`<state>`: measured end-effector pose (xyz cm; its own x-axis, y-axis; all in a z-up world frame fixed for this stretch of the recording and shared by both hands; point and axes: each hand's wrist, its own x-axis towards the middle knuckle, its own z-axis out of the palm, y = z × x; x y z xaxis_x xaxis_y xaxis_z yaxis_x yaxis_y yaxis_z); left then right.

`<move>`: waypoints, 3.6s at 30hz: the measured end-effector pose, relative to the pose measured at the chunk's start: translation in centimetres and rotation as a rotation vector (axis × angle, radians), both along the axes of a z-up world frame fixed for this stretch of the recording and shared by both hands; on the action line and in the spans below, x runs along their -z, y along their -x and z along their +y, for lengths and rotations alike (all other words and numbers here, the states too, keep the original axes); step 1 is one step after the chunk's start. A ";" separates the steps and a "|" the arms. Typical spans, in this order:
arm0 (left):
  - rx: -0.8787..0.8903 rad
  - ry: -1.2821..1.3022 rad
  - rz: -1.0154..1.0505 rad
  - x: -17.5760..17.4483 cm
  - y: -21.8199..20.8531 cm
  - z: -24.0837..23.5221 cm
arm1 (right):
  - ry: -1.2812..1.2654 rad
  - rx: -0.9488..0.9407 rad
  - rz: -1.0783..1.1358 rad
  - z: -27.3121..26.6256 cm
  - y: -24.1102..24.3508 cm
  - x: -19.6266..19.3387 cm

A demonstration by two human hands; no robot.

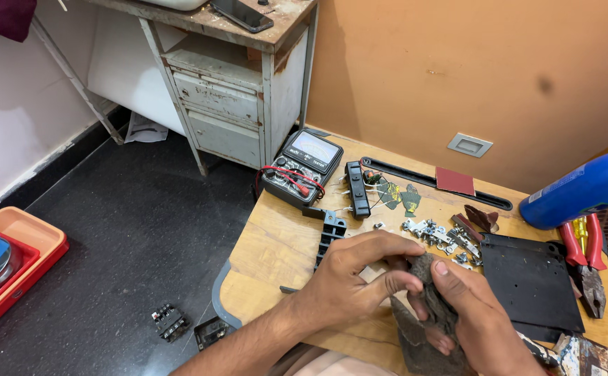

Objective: The person wipes down several black plastic electrical housings and a metal plate using a cloth, then uses a screwdriver to tighten screws on the housings and plate.

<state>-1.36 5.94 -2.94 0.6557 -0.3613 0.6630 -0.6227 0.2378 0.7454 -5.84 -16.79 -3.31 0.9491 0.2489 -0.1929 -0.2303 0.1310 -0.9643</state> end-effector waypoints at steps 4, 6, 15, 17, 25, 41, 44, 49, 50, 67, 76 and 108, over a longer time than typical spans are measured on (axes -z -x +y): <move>-0.057 0.005 -0.031 0.2 0.4 -0.2 | 0.091 0.009 0.060 0.9 0.0 -1.7; -0.079 0.014 -0.066 0.3 0.0 -0.3 | 0.135 -0.001 0.100 1.4 0.0 -2.6; 0.020 -0.029 -0.048 -0.5 -0.2 0.3 | 0.137 -0.270 0.154 0.0 0.4 -3.0; 0.083 -0.081 -0.031 -1.1 -0.3 1.0 | 0.175 -0.345 0.135 -0.3 0.2 -2.8; 0.170 -0.224 -0.056 -1.4 -1.1 1.9 | 0.224 -0.199 0.090 0.1 0.2 -1.0; -0.088 -0.536 -0.243 -1.9 -2.2 6.9 | 0.666 -0.220 -0.552 -0.3 0.6 -2.5; -0.093 -0.898 -0.208 -1.8 -2.2 9.5 | 1.194 -0.245 -0.233 0.6 0.5 -3.1; -0.173 -1.053 -0.252 1.1 -1.6 9.8 | 1.399 -0.435 -0.287 4.8 -0.4 -2.9; -0.197 -1.022 -0.279 1.6 -1.8 9.8 | 1.416 -0.446 -0.325 5.7 -0.5 -2.7; -0.160 -0.695 -0.247 5.0 -2.9 9.0 | 1.365 -0.381 -0.574 7.8 -3.0 0.4; -0.147 -0.643 -0.179 5.7 -2.0 9.2 | 1.199 -0.370 -0.589 8.5 -4.2 0.5; -0.099 -0.629 -0.075 5.3 -1.3 8.5 | 2.018 -1.237 -0.935 16.3 -4.7 -2.4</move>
<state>-0.08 14.49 -8.27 0.6661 -0.6361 0.3894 -0.6752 -0.2926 0.6771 -1.10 -0.50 -0.94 0.5453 0.5968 -0.5886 0.8381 -0.3765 0.3948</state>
